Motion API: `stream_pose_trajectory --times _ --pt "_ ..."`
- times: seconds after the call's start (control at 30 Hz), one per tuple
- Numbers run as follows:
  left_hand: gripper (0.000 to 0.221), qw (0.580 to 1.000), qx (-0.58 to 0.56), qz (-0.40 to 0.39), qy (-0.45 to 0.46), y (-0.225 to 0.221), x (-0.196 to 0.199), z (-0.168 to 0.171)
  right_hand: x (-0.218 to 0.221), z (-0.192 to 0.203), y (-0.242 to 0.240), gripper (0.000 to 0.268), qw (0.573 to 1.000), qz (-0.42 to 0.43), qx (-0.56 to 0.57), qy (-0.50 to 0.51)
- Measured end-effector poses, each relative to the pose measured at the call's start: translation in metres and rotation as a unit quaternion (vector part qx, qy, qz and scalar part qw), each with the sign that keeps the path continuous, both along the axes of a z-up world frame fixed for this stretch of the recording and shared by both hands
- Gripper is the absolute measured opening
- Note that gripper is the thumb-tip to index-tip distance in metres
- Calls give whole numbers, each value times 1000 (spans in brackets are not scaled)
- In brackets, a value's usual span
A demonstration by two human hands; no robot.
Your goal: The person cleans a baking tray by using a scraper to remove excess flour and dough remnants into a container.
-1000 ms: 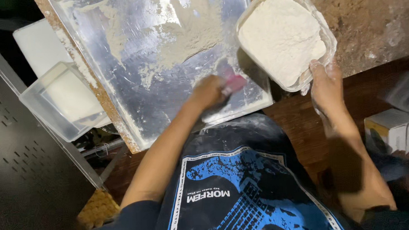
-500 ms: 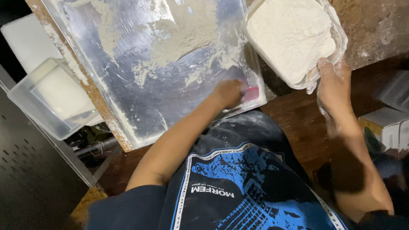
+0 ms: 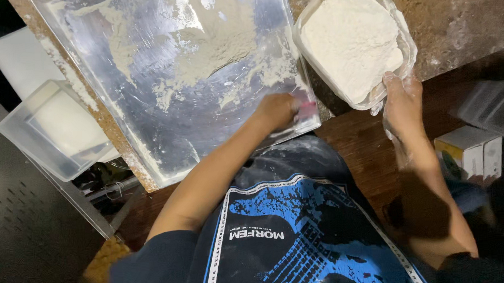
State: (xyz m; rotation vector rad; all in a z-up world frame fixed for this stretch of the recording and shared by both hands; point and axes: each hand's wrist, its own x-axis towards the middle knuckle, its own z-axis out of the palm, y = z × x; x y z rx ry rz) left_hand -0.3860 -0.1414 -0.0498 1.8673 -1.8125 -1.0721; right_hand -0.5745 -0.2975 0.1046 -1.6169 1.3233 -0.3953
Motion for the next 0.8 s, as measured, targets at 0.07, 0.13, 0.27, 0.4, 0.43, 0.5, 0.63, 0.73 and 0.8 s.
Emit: stream_pose_trajectory --times 0.07,0.13,0.27,0.4,0.43,0.5,0.63,0.73,0.8 --pt "17 994 50 -95 -27 9 -17 -6 5 -7 1 43 997 13 -14 -70" --pt "23 999 7 3 -37 13 5 -8 17 5 8 44 997 23 -10 -72" --pt "20 967 -66 243 29 58 99 38 21 -5 12 40 999 35 5 -9" --pt "28 923 47 374 76 154 177 119 42 -14 26 45 992 108 27 -60" --pt "27 912 114 387 71 177 186 138 43 -23 26 42 988 153 11 -18" --pt "27 897 180 400 65 216 191 154 46 -33 31 41 980 197 -7 22" --pt "18 870 191 453 37 277 162 135 77 -32 47 46 938 295 111 142" --pt "37 823 176 540 -31 286 128 132 92 -23 62 48 906 330 177 199" --pt "41 790 188 580 -62 292 112 120 93 -29 67 51 894 344 197 210"
